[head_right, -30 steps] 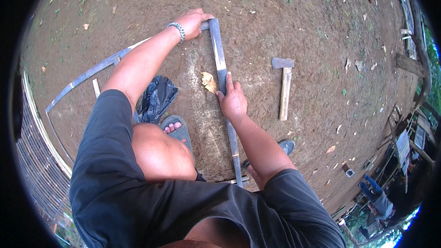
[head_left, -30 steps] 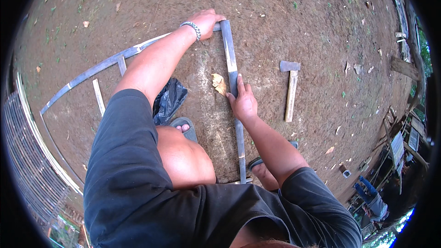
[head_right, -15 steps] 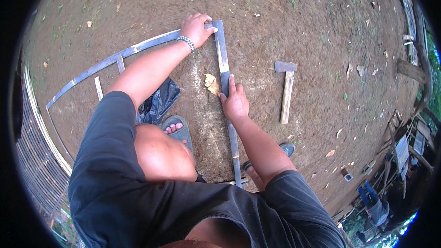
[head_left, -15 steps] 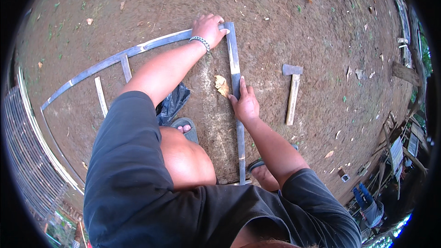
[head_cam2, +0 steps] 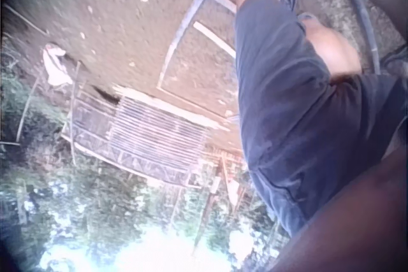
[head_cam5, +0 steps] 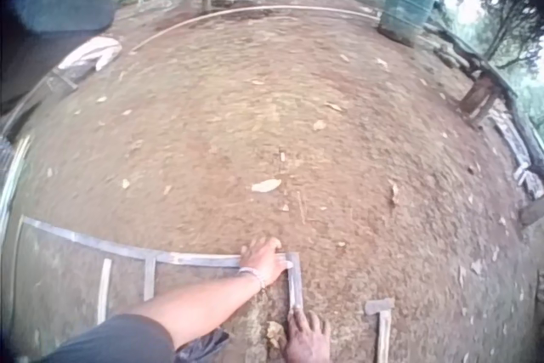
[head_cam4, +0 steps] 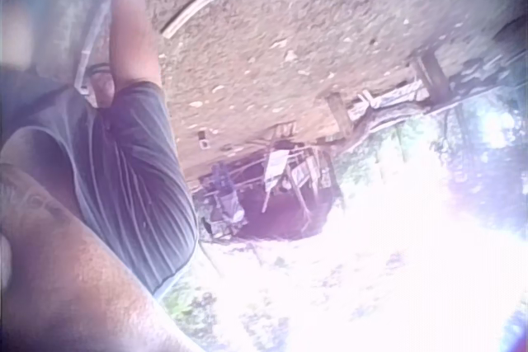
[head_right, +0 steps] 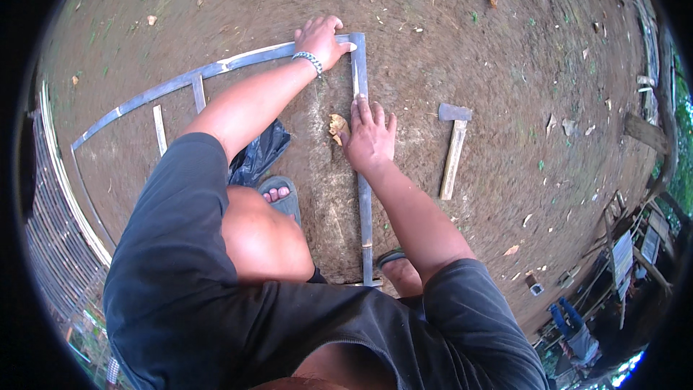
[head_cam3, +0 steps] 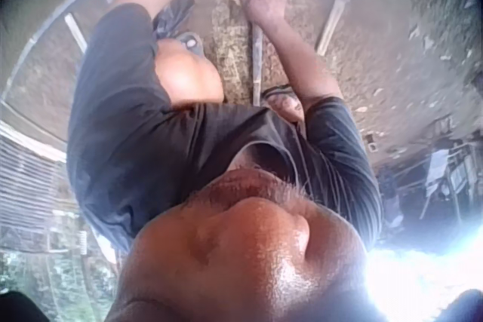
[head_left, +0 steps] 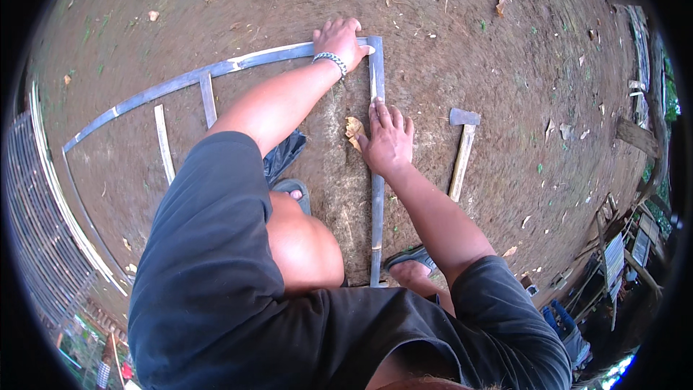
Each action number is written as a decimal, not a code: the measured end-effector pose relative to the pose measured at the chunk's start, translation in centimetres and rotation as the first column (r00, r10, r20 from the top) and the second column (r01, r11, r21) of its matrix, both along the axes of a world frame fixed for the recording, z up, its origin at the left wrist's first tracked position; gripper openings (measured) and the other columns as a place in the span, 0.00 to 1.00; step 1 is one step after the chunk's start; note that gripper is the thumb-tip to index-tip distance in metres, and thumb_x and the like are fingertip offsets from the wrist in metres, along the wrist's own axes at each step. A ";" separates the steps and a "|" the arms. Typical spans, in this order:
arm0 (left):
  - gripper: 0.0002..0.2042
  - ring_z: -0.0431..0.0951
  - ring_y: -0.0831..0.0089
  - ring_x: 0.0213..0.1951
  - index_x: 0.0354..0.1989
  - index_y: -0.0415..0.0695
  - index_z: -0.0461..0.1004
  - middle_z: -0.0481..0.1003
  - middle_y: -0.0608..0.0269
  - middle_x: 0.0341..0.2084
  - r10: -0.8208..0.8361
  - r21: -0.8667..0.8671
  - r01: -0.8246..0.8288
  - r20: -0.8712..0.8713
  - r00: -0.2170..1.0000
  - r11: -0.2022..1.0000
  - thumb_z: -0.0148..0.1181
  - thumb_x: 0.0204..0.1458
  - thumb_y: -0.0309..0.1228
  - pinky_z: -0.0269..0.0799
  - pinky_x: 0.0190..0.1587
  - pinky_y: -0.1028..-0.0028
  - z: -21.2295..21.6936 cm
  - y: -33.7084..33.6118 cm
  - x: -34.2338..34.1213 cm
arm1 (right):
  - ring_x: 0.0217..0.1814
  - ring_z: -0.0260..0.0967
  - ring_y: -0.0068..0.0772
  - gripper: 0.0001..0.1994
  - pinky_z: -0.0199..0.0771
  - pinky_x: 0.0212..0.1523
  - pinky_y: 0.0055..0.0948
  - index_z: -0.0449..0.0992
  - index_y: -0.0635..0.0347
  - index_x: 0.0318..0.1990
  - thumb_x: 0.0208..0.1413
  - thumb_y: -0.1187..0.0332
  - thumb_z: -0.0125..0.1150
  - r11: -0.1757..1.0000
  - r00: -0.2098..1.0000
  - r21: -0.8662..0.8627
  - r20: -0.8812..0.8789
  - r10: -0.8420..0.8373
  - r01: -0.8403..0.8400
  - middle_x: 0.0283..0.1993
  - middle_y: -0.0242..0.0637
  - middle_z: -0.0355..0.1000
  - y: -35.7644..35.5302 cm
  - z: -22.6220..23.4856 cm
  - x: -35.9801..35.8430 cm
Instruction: The person assembles a rectangular bamboo frame on the ground, using a small axe to secure the joints. They position bamboo strips and strike them into place, then measure the frame with a tape measure.
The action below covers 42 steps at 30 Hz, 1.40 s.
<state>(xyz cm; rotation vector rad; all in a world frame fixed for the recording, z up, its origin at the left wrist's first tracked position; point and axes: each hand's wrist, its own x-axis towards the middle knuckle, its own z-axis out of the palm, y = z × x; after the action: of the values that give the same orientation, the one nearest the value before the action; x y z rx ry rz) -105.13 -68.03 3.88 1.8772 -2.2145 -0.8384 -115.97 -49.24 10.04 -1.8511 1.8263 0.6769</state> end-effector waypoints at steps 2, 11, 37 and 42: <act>0.29 0.71 0.59 0.61 0.57 0.52 0.74 0.76 0.58 0.54 0.000 0.022 -0.001 0.031 1.000 1.000 0.73 0.48 0.51 0.61 0.64 0.52 0.8 -0.6 0.2 | 0.84 0.38 0.42 0.37 0.40 0.80 0.54 0.43 0.49 0.80 0.70 0.46 0.43 0.996 1.000 0.094 -0.017 -0.009 0.010 0.84 0.29 0.36 -0.4 0.3 -0.2; 0.16 0.79 0.75 0.41 0.48 0.43 0.80 0.81 0.64 0.39 -0.038 0.040 0.074 -0.569 0.821 0.996 0.66 0.59 0.41 0.76 0.48 0.70 12.2 -0.2 16.3 | 0.83 0.42 0.39 0.36 0.43 0.78 0.58 0.45 0.47 0.79 0.69 0.48 0.46 0.998 0.999 0.049 -0.021 0.031 -0.030 0.84 0.27 0.38 -0.3 -0.2 -0.7; 0.12 0.79 0.81 0.39 0.51 0.40 0.81 0.82 0.65 0.37 0.462 0.352 -0.312 -0.514 0.723 0.882 0.61 0.63 0.31 0.75 0.44 0.76 15.6 17.1 22.9 | 0.82 0.43 0.36 0.43 0.50 0.78 0.52 0.40 0.50 0.80 0.66 0.49 0.56 0.989 0.992 0.124 -0.080 0.097 -0.087 0.84 0.28 0.34 -0.5 1.1 0.1; 0.14 0.81 0.62 0.39 0.49 0.42 0.80 0.81 0.60 0.34 0.153 -0.505 -0.071 0.123 0.981 0.860 0.65 0.53 0.24 0.76 0.47 0.67 16.7 16.7 22.6 | 0.82 0.43 0.35 0.43 0.49 0.78 0.51 0.38 0.49 0.80 0.66 0.49 0.56 0.987 0.991 0.137 -0.094 0.100 -0.087 0.84 0.28 0.33 -0.5 1.1 0.1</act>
<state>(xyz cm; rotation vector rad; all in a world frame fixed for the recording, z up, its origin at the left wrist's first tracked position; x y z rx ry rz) -82.52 -51.36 20.56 1.8279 -2.1052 -0.0699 -115.88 -49.72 11.14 -1.8541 1.7187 0.9183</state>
